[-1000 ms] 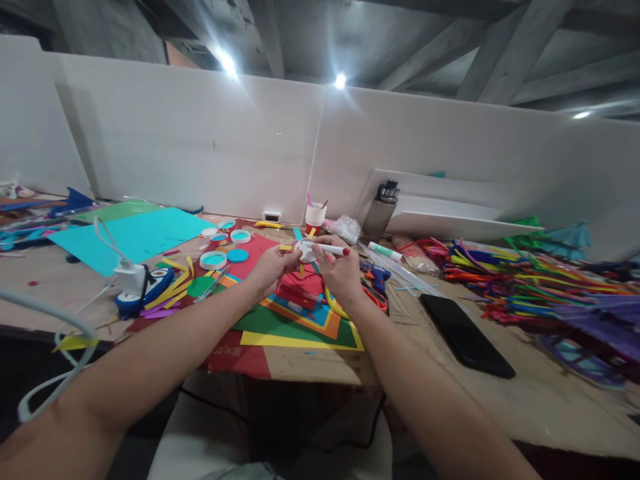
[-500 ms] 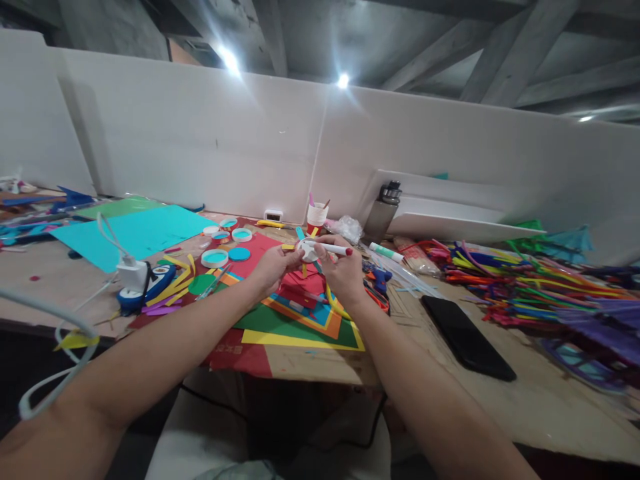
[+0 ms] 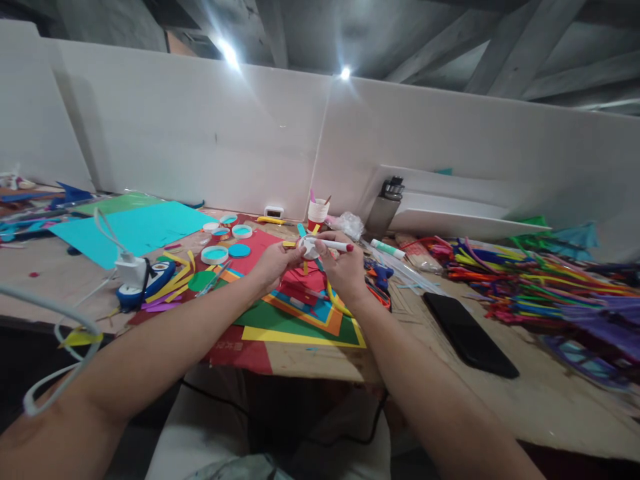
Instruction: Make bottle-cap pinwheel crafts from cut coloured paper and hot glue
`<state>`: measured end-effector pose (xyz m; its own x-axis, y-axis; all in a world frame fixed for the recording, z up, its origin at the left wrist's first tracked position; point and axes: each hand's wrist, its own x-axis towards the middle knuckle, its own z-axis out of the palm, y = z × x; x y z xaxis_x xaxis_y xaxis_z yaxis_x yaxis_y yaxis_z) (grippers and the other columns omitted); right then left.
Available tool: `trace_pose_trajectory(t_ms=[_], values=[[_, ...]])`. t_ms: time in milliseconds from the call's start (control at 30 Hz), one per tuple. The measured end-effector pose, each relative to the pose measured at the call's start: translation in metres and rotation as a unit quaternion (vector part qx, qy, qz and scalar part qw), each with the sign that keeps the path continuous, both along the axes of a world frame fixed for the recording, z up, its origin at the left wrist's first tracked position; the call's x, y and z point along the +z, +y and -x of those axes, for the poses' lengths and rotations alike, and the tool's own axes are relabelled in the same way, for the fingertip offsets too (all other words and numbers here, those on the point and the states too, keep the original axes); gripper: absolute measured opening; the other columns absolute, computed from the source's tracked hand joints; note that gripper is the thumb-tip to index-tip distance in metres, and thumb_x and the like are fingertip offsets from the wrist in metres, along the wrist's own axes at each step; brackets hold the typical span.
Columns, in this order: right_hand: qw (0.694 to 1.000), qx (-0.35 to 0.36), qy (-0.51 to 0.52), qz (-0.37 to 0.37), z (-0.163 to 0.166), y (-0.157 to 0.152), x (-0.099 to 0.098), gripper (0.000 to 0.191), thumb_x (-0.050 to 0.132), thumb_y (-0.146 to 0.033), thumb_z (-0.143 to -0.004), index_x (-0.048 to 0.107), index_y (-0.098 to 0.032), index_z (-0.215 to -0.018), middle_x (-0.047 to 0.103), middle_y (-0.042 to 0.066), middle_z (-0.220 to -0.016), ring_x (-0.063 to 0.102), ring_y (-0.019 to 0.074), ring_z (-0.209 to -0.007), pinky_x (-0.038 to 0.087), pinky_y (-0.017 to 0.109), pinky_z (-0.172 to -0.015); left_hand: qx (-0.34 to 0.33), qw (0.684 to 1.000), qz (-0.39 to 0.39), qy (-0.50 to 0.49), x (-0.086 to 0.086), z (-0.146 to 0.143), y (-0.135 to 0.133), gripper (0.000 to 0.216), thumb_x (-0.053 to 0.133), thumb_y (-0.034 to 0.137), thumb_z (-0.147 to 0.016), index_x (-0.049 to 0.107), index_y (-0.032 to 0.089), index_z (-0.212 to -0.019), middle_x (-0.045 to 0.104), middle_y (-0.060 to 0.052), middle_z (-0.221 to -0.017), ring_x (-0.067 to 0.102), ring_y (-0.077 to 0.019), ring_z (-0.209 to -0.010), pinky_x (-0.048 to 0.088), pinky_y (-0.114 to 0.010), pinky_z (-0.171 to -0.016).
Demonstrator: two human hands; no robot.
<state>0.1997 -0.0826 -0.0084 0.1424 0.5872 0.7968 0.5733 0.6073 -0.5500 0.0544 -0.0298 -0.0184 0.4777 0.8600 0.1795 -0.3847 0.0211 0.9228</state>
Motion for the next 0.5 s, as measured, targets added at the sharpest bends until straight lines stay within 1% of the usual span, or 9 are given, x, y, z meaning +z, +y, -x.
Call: trace_pose_trajectory(t_ms=[367,500], values=[[1.000,0.001,-0.004,0.001,-0.0005,0.0015,-0.0006,0.023,0.057,-0.041,-0.087,0.064,-0.020,-0.091,0.069,0.006,-0.089,0.063,0.0202,-0.083,0.049,0.034,-0.077,-0.002,1.000,-0.011,-0.003,-0.0032,-0.0007,0.0008,0.036,0.081,0.035,-0.061,0.069,0.010,-0.083,0.068,-0.005,-0.072,0.059,-0.0120,-0.064,0.046,-0.024,-0.063],[1.000,-0.006,-0.003,0.001,-0.0008,0.0015,0.0004,0.022,0.057,-0.040,-0.086,0.065,-0.019,-0.089,0.069,0.006,-0.088,0.063,0.0201,-0.082,0.049,0.034,-0.077,-0.004,1.000,-0.014,-0.005,-0.0041,-0.0009,0.0012,0.035,0.081,0.034,-0.061,0.069,0.010,-0.084,0.069,-0.005,-0.072,0.059,-0.0117,-0.065,0.046,-0.023,-0.063]])
